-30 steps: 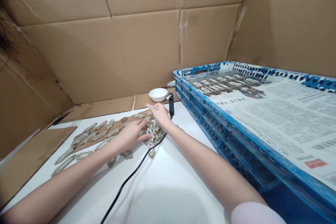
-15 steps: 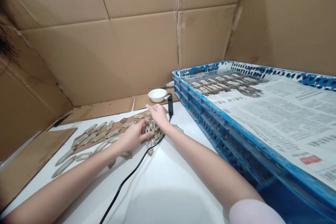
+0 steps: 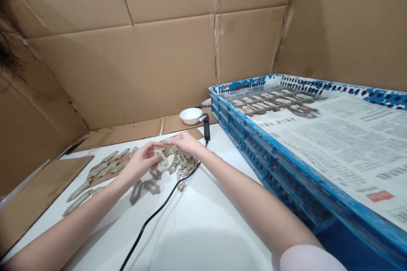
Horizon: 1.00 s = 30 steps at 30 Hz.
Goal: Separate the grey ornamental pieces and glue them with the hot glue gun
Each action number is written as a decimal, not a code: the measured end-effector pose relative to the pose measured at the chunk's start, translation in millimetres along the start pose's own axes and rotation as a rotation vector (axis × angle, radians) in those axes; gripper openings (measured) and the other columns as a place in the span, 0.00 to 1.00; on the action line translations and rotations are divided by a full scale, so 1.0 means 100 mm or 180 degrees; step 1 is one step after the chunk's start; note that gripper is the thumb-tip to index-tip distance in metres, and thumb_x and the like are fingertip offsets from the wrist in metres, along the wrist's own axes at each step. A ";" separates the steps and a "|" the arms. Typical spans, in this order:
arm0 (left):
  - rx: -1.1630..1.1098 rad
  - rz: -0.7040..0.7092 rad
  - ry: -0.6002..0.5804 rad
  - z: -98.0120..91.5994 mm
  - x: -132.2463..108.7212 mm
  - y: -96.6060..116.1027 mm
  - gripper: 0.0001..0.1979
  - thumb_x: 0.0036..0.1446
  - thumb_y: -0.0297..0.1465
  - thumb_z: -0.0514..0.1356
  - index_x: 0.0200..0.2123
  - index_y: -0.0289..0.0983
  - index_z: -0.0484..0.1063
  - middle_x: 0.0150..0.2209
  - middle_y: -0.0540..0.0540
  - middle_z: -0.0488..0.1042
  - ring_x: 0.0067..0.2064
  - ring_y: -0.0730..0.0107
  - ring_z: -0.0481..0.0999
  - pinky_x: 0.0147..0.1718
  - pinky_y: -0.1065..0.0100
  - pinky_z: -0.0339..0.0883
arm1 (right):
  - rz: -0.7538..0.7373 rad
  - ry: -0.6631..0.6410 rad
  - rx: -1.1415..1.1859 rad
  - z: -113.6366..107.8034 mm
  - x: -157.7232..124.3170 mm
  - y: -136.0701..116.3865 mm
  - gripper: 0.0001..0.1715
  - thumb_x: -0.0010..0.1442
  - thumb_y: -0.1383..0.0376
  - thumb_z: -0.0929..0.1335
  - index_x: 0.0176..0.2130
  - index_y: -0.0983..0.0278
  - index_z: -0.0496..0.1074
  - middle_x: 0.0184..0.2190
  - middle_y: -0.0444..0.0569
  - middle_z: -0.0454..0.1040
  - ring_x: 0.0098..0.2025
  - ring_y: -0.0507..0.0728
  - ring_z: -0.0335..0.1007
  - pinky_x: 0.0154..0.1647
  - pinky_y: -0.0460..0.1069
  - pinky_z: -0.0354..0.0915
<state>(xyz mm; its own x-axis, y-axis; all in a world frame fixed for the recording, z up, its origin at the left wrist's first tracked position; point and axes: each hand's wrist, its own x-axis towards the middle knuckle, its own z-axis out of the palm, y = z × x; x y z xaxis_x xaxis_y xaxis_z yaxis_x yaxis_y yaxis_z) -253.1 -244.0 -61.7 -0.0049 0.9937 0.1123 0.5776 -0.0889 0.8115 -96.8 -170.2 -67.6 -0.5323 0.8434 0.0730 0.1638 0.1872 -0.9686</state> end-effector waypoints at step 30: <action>-0.1074 0.0072 -0.0004 0.00 -0.19 0.03 0.19 0.49 0.33 0.57 0.45 0.35 0.68 0.47 0.43 0.71 0.42 0.66 0.73 0.44 0.62 0.67 | -0.0286 -0.0055 -0.2064 0.21 -0.15 -0.20 0.13 0.50 0.61 0.63 0.20 0.65 0.58 0.17 0.42 0.60 0.20 0.49 0.54 0.20 0.44 0.44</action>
<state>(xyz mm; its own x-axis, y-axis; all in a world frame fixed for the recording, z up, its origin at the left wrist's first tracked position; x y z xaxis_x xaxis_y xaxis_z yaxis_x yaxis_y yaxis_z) -251.1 -263.2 -61.9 0.0061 0.9912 0.1321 0.2747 -0.1286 0.9529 -109.4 -196.7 -54.3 -0.5798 0.8030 0.1379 0.5827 0.5269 -0.6187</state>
